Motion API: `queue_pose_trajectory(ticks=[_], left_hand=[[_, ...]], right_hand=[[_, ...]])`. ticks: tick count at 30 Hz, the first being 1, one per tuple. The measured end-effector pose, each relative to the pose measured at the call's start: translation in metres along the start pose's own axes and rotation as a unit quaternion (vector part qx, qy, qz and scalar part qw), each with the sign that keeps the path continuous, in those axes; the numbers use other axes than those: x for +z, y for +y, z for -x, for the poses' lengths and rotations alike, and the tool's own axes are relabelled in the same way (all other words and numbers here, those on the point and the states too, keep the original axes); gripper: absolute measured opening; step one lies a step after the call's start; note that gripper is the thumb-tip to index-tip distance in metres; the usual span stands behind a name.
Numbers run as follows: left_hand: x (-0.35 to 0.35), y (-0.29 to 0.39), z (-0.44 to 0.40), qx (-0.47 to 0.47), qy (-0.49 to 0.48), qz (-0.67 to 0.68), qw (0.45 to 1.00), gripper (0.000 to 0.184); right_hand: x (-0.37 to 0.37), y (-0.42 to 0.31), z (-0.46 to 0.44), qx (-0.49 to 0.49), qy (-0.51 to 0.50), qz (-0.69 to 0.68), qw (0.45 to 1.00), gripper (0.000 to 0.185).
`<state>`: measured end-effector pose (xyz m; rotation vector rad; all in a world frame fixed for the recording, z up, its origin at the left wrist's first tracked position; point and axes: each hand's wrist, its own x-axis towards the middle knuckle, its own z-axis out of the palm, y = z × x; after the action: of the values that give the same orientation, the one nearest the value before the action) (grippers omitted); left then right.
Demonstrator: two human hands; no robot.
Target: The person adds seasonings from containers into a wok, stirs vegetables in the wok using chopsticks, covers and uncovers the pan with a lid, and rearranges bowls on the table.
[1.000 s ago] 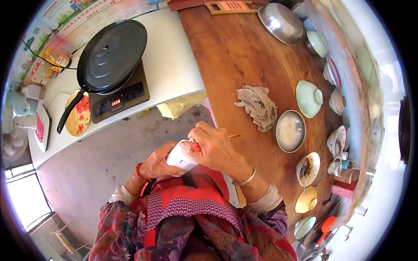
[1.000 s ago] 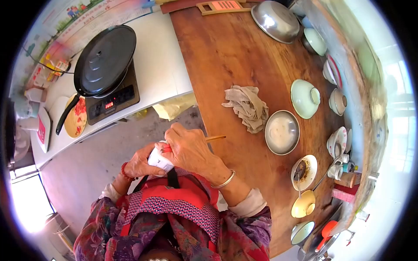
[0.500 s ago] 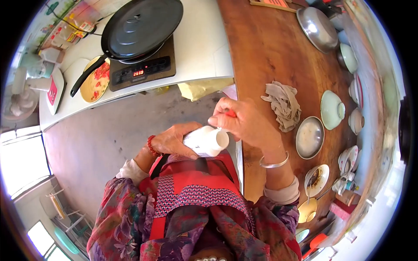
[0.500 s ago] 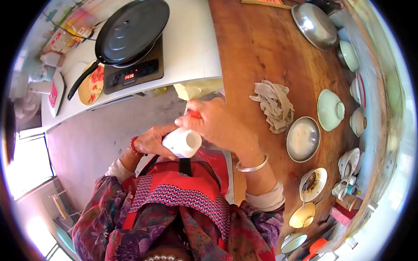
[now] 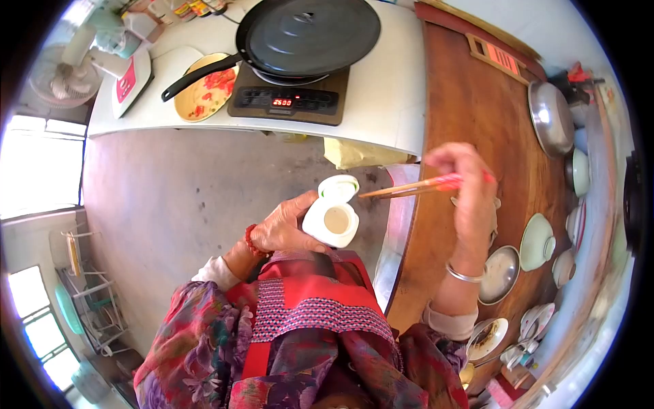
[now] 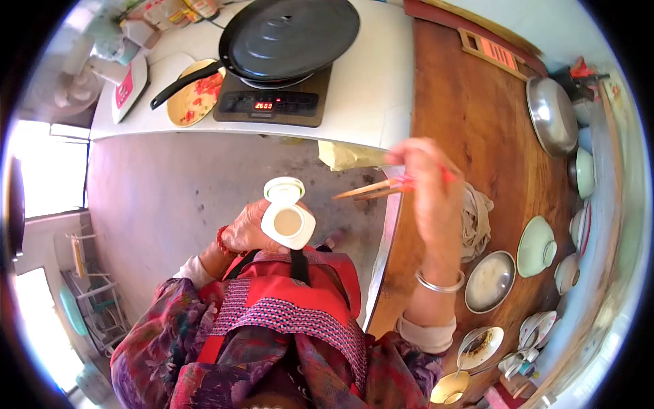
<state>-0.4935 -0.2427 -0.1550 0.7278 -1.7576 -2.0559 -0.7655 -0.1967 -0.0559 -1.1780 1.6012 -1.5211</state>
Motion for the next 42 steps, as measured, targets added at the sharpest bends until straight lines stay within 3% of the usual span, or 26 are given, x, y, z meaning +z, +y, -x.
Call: queue_pose_trajectory(ticks=[1, 3, 8, 13, 15, 17, 20, 29, 31, 33, 38, 42], left_hand=[[-0.008, -0.003, 0.003, 0.011, 0.021, 0.005, 1.000, 0.064], [-0.022, 0.002, 0.005, 0.017, 0.033, 0.020, 0.999, 0.062], [-0.069, 0.004, 0.019, 0.043, 0.043, 0.072, 0.996, 0.062], [-0.121, 0.017, 0.044, 0.057, 0.089, 0.048, 0.993, 0.062], [-0.137, 0.031, 0.055, 0.058, 0.134, 0.090, 0.985, 0.062], [-0.158, 0.024, 0.065, 0.069, 0.149, 0.047, 0.985, 0.063], [-0.181, 0.023, 0.079, 0.070, 0.176, -0.008, 0.982, 0.063], [-0.223, 0.025, 0.104, 0.048, 0.254, 0.018, 0.966, 0.061], [-0.227, 0.034, 0.107, 0.032, 0.259, -0.086, 0.961, 0.061], [-0.229, 0.033, 0.106, 0.037, 0.259, -0.106, 0.959, 0.060], [-0.232, 0.028, 0.101, 0.086, 0.254, -0.169, 0.948, 0.060], [-0.236, 0.024, 0.098, 0.078, 0.253, -0.182, 0.947, 0.059]], right_hand=[[-0.006, -0.006, 0.003, -0.016, 0.029, 0.023, 0.999, 0.031], [-0.025, -0.007, 0.011, 0.008, 0.057, -0.058, 0.997, 0.032], [-0.003, -0.045, 0.026, -0.111, 0.017, -0.154, 0.982, 0.023], [0.043, -0.072, 0.008, -0.114, -0.054, -0.160, 0.979, 0.025], [0.069, -0.081, -0.005, -0.139, -0.083, -0.275, 0.948, 0.023], [0.104, -0.092, -0.015, -0.161, -0.091, -0.295, 0.938, 0.020], [0.143, -0.099, -0.027, -0.160, -0.110, -0.179, 0.965, 0.025], [0.234, -0.126, -0.051, -0.159, -0.177, -0.166, 0.957, 0.024], [0.247, -0.126, -0.055, -0.126, -0.198, -0.173, 0.956, 0.018], [0.264, -0.118, -0.058, -0.102, -0.202, -0.161, 0.961, 0.011], [0.309, -0.079, -0.062, -0.253, -0.325, 0.052, 0.910, 0.008], [0.320, -0.050, -0.064, -0.275, -0.314, 0.028, 0.908, 0.008]])
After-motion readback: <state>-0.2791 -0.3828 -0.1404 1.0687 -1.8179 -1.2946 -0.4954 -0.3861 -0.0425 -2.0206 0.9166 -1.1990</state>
